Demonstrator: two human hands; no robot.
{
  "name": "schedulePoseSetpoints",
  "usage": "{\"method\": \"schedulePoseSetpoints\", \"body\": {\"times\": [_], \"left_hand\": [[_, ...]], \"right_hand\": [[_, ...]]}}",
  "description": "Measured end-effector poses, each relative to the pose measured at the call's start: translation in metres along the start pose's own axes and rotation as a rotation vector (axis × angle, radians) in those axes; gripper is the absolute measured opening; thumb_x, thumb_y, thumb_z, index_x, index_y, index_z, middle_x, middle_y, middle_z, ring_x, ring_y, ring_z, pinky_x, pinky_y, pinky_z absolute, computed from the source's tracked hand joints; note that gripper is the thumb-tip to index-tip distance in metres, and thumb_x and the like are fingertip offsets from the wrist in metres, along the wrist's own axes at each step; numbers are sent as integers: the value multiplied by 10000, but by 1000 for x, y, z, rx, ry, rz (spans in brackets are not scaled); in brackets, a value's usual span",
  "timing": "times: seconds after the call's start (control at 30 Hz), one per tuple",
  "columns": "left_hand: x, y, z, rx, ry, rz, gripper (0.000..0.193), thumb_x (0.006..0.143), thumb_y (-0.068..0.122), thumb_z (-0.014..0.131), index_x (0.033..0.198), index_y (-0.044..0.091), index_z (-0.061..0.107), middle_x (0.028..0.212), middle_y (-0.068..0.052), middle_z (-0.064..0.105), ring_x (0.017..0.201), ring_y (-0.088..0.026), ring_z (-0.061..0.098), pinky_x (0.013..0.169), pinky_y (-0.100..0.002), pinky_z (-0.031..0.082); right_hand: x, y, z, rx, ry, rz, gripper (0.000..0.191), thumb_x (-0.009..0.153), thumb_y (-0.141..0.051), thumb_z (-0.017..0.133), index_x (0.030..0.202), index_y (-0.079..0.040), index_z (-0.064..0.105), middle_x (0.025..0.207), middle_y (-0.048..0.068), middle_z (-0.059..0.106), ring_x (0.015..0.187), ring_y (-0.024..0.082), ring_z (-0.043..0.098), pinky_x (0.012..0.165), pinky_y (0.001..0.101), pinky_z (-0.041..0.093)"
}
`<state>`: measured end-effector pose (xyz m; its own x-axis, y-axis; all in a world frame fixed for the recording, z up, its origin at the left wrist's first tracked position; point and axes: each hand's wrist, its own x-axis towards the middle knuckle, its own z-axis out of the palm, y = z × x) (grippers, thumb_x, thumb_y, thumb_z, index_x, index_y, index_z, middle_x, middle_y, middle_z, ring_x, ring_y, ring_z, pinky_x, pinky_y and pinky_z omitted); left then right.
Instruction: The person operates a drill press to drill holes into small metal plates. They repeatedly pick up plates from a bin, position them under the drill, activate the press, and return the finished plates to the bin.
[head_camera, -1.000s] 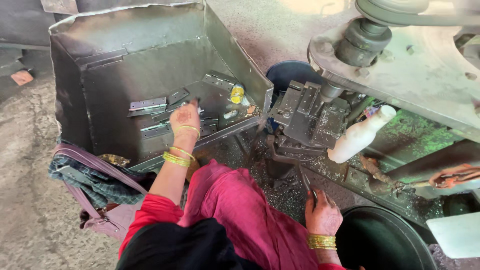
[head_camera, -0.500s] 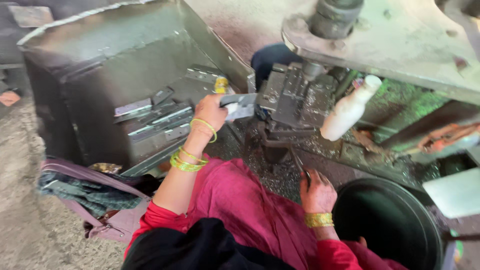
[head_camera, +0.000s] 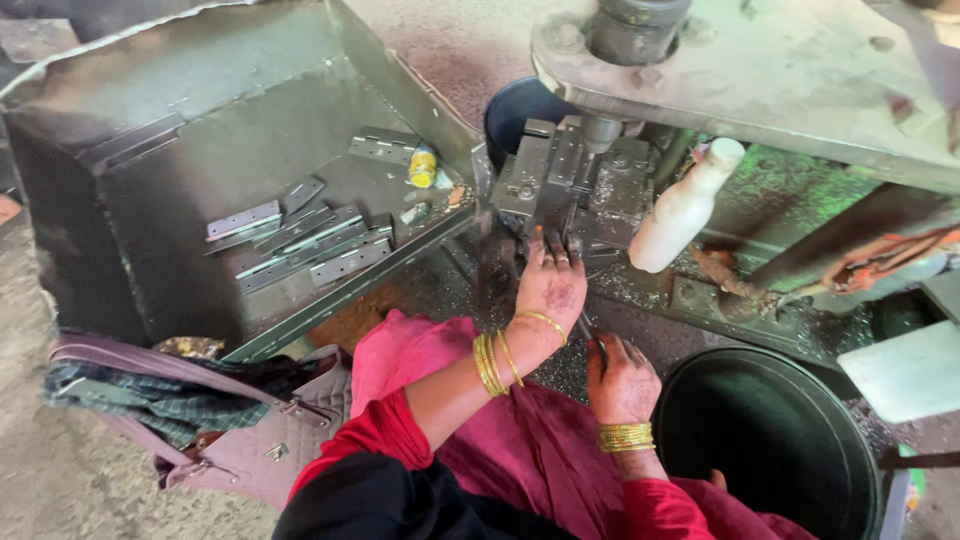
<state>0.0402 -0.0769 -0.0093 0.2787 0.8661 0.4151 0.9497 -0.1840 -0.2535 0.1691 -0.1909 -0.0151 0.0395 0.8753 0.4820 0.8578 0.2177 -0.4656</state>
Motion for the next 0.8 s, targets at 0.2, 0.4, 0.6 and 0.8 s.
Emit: {"method": "schedulePoseSetpoints", "body": {"times": [0.2, 0.4, 0.6, 0.8], "left_hand": [[12, -34, 2, 56, 73, 3, 423, 919, 114, 451, 1299, 38, 620, 1343, -200, 648, 1277, -345, 616, 1224, -549, 274], [6, -42, 11, -213, 7, 67, 412, 987, 148, 426, 1336, 43, 619, 1448, -189, 595, 1378, -318, 528, 1282, -548, 190], [13, -54, 19, -231, 60, 107, 439, 975, 159, 407, 1355, 50, 599, 1495, -176, 557, 1444, -321, 443, 1280, -507, 147], [21, -36, 16, -25, -74, 57, 488, 997, 177, 391, 1446, 29, 512, 1537, -180, 485, 1501, -327, 369, 1272, -499, 114]], "right_hand": [[-1, -3, 0, -14, -9, 27, 150, 940, -237, 653, 1037, -149, 727, 918, 105, 739, 851, 339, 703, 729, 467, 548], [0, -2, -2, -19, -31, 36, 152, 944, -248, 651, 1037, -153, 725, 924, 96, 741, 859, 337, 706, 736, 471, 548], [-1, -4, -2, -8, -13, 35, 157, 939, -245, 655, 1051, -162, 727, 946, 90, 745, 869, 336, 709, 734, 469, 550], [-1, -2, 0, -5, -16, 41, 159, 932, -243, 658, 1052, -162, 724, 948, 85, 748, 867, 326, 712, 728, 461, 552]]}}
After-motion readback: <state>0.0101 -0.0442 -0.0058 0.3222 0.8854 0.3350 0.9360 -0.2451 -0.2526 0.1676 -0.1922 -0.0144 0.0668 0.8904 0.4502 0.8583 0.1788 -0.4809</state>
